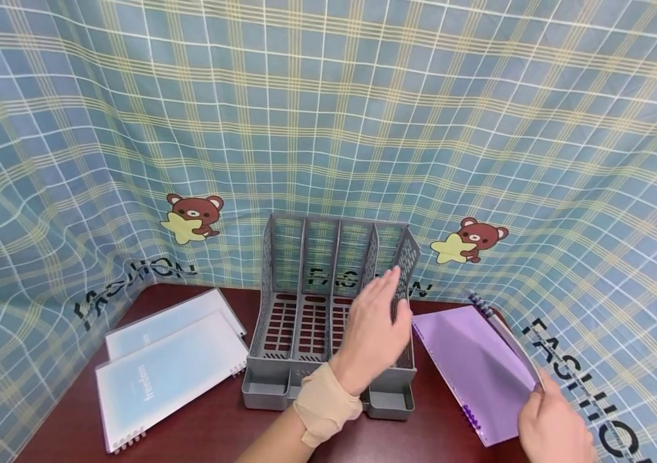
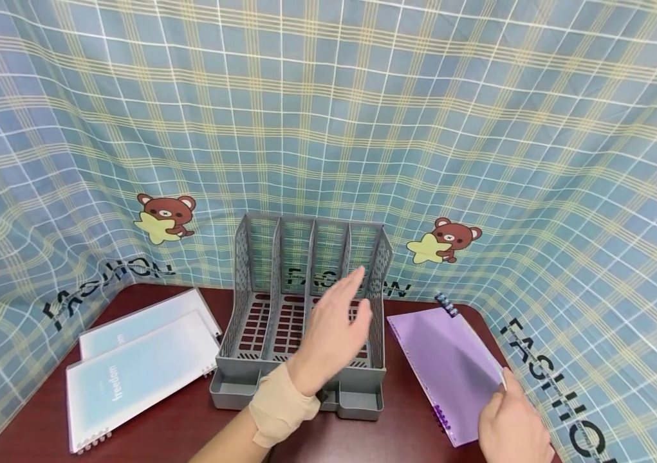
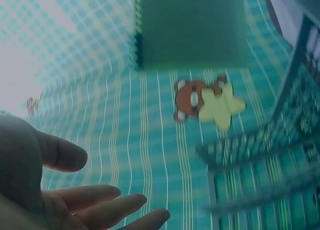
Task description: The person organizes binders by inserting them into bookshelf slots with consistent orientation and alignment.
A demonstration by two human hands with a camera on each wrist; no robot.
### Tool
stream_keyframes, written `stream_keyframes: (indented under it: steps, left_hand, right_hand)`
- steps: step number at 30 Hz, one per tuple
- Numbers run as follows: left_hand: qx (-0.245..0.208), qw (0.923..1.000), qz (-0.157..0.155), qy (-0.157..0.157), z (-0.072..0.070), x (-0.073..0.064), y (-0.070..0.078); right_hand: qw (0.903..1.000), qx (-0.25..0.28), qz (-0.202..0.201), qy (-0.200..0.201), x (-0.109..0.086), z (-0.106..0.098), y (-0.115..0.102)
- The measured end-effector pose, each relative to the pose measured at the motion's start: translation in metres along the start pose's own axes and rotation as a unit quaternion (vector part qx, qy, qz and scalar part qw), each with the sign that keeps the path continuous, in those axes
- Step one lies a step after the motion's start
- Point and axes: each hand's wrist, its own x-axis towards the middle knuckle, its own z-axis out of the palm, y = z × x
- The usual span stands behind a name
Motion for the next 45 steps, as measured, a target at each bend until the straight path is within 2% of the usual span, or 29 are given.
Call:
stream_keyframes:
  steps: [7,14,17,23,27,32,39,42,45]
  left_hand:
    - [-0.038,0.9964,-0.057,0.050,-0.037,0.008,-0.026]
    - [-0.044,0.9895,-0.096,0.098,-0.071,0.010,-0.053]
    - [-0.040,0.9861,-0.115,0.113,-0.083,0.010,-0.063]
    - [-0.014,0.9781,-0.143,0.151,-0.106,0.010,-0.089]
    - [-0.013,0.9720,-0.165,0.167,-0.120,0.012,-0.107]
    - [0.008,0.9668,-0.213,0.141,-0.131,0.016,-0.131]
    - [0.028,0.9618,-0.263,0.070,-0.135,0.022,-0.164]
    - [0.032,0.9594,-0.276,0.046,-0.133,0.026,-0.173]
    - [0.031,0.9614,-0.272,0.033,-0.131,0.031,-0.180]
  right_hand:
    - [0.9964,0.026,-0.027,0.076,-0.001,-0.012,-0.011]
    - [0.9845,0.087,-0.055,0.142,-0.002,-0.012,-0.023]
    - [0.9821,0.109,-0.050,0.146,-0.003,-0.014,-0.028]
    - [0.9818,0.136,-0.032,0.129,-0.008,-0.022,-0.039]
    - [0.9772,0.165,-0.019,0.132,-0.012,-0.026,-0.047]
    - [0.9691,0.204,-0.011,0.139,-0.019,-0.027,-0.057]
    - [0.9592,0.233,-0.008,0.160,-0.026,-0.026,-0.068]
    - [0.9544,0.240,-0.014,0.177,-0.027,-0.024,-0.072]
    - [0.9479,0.253,-0.022,0.192,-0.029,-0.022,-0.077]
